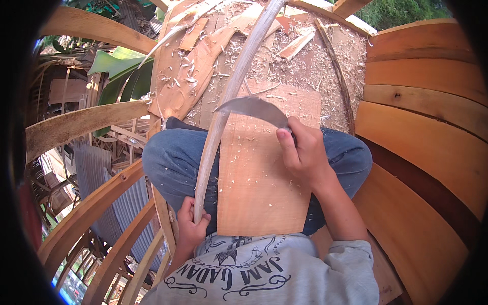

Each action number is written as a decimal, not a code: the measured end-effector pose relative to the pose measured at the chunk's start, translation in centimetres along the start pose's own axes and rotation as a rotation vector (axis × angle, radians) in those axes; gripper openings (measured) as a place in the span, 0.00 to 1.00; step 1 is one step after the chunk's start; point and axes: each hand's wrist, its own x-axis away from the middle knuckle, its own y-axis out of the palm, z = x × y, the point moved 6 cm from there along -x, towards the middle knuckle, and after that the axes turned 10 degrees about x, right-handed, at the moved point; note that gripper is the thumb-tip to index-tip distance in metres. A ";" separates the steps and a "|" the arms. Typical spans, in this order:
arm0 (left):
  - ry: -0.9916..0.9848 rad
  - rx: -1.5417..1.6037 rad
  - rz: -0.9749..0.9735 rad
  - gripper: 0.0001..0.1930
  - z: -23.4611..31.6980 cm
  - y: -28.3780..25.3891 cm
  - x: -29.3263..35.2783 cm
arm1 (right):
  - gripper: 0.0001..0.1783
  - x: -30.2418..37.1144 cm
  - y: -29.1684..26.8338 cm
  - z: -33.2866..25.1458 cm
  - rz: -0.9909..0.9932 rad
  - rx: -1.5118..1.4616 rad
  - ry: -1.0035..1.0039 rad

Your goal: The person sits cross-legged and uses a curved blade to shave and shape a long, thin piece of wood held against a wooden board on their lap. They repeatedly scrape the tool along the wood's length to remove thin shavings.

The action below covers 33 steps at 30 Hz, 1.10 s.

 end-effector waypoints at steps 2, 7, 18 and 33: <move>-0.056 0.101 -0.031 0.10 -0.1 -0.4 0.2 | 0.13 1.0 1.6 -3.0 -0.053 0.128 -0.223; -0.119 0.220 -0.089 0.09 0.9 -0.5 0.1 | 0.13 2.7 3.7 -5.2 -0.065 0.109 -0.232; 0.078 0.100 -0.003 0.11 -0.1 0.4 0.4 | 0.13 1.3 0.0 -3.3 0.043 0.189 0.073; 0.185 -0.168 0.164 0.13 1.7 1.2 0.8 | 0.16 4.2 1.9 -5.3 -0.177 0.516 -0.265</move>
